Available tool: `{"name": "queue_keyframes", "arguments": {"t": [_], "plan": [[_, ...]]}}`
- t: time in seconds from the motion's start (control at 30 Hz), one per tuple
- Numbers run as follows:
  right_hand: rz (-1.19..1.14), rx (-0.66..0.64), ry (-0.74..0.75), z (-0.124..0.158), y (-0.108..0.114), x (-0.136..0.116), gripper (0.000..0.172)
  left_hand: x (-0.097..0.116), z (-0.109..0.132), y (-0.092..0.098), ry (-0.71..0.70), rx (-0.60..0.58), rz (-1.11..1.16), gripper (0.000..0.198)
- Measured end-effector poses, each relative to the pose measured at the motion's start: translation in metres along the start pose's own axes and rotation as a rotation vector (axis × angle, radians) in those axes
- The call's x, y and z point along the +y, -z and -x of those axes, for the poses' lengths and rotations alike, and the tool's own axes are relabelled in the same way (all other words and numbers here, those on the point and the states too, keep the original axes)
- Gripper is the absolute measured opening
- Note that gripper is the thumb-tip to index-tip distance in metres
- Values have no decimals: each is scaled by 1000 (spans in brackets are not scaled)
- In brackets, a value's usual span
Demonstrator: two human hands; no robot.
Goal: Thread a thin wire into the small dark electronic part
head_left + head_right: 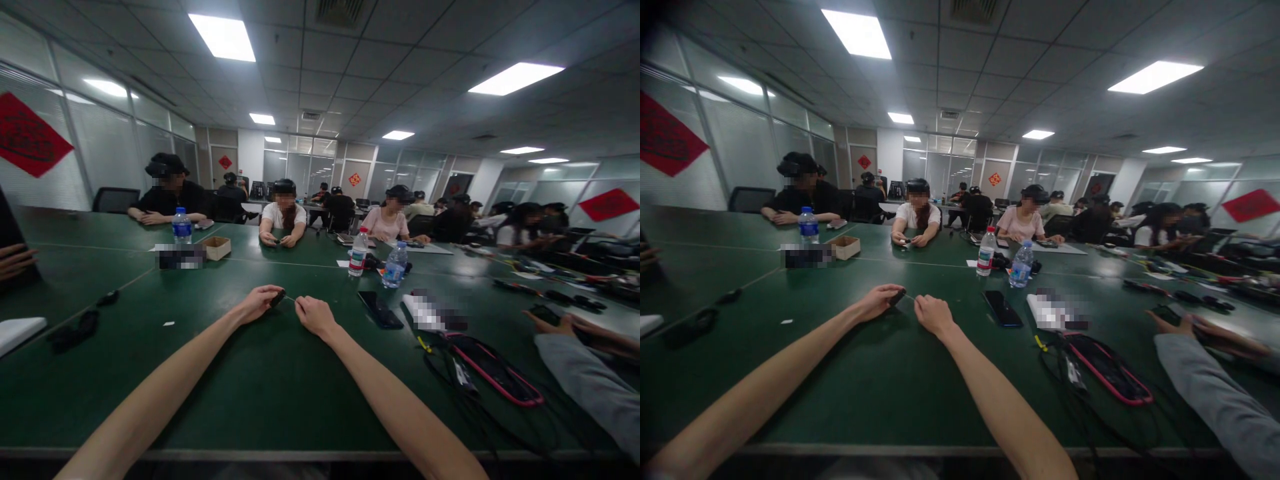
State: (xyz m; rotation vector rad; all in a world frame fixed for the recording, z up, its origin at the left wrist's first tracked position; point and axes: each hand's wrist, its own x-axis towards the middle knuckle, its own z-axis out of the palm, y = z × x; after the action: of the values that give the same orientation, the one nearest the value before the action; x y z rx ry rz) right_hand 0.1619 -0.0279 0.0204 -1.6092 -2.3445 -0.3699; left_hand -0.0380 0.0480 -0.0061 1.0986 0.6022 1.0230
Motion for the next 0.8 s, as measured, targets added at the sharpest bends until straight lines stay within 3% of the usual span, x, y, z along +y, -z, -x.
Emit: {"name": "queue_keyframes", "arguments": {"t": [0.47, 0.8], "plan": [[9, -39, 139, 2, 6, -4, 41, 5, 6, -5, -3, 7, -16, 18], [0, -20, 49, 2, 6, -2, 42, 1, 0, -1, -2, 16, -6, 16]]}}
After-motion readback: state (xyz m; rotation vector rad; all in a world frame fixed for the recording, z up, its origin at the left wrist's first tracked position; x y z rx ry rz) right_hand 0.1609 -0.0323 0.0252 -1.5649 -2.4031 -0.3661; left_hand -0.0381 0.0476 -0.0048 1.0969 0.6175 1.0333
